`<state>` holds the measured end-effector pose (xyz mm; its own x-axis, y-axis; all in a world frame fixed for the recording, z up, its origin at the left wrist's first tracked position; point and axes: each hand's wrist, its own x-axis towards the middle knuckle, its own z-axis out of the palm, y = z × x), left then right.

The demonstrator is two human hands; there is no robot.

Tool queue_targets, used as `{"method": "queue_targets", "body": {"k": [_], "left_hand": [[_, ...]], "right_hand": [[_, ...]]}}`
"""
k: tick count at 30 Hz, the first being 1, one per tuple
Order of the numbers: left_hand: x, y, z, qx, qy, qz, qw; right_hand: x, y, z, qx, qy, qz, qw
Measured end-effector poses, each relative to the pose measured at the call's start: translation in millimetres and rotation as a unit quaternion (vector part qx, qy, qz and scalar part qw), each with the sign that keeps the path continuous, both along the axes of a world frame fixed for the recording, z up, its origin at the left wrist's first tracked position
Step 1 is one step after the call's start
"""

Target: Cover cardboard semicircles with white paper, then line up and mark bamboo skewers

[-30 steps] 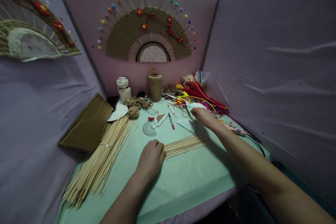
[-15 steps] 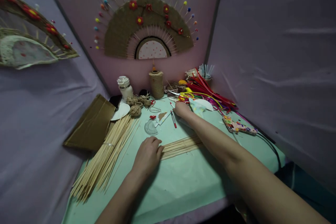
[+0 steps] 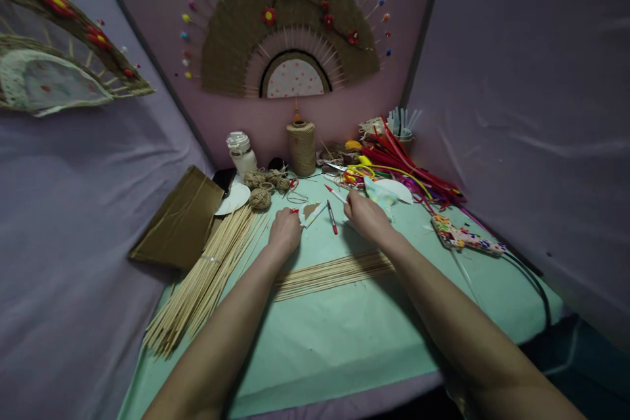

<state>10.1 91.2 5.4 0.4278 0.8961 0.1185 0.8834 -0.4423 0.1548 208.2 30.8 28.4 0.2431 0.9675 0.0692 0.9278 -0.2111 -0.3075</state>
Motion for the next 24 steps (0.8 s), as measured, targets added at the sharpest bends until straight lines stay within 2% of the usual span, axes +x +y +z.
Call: {"method": "queue_targets", "body": {"k": [3,6,9,16,24], "left_hand": [[-11.1,-8.7,-0.4,0.006,-0.071,-0.023,0.997],[-24.2,-21.3,-2.2,-0.002,-0.209,-0.044,0.977],[-32.2,-30.9,-5.8,0.003,-0.271,-0.051,0.961],[-34.1,-31.1,-12.7,0.028,-0.283,-0.081,0.955],[-32.1,-32.6,-14.6,0.01,-0.268,-0.109,0.957]], "right_hand": [[-0.7,-21.2,-6.6,0.059,0.079,0.064,0.993],[-3.9,-33.1,-11.2,0.127,0.175,0.156,0.964],[-8.5,-38.2,-10.2,0.139,0.175,0.211,0.951],[-11.7,-38.4,-8.3,0.116,0.124,0.213,0.962],[-14.9,-37.0,-15.3,0.087,0.125,0.224,0.963]]}}
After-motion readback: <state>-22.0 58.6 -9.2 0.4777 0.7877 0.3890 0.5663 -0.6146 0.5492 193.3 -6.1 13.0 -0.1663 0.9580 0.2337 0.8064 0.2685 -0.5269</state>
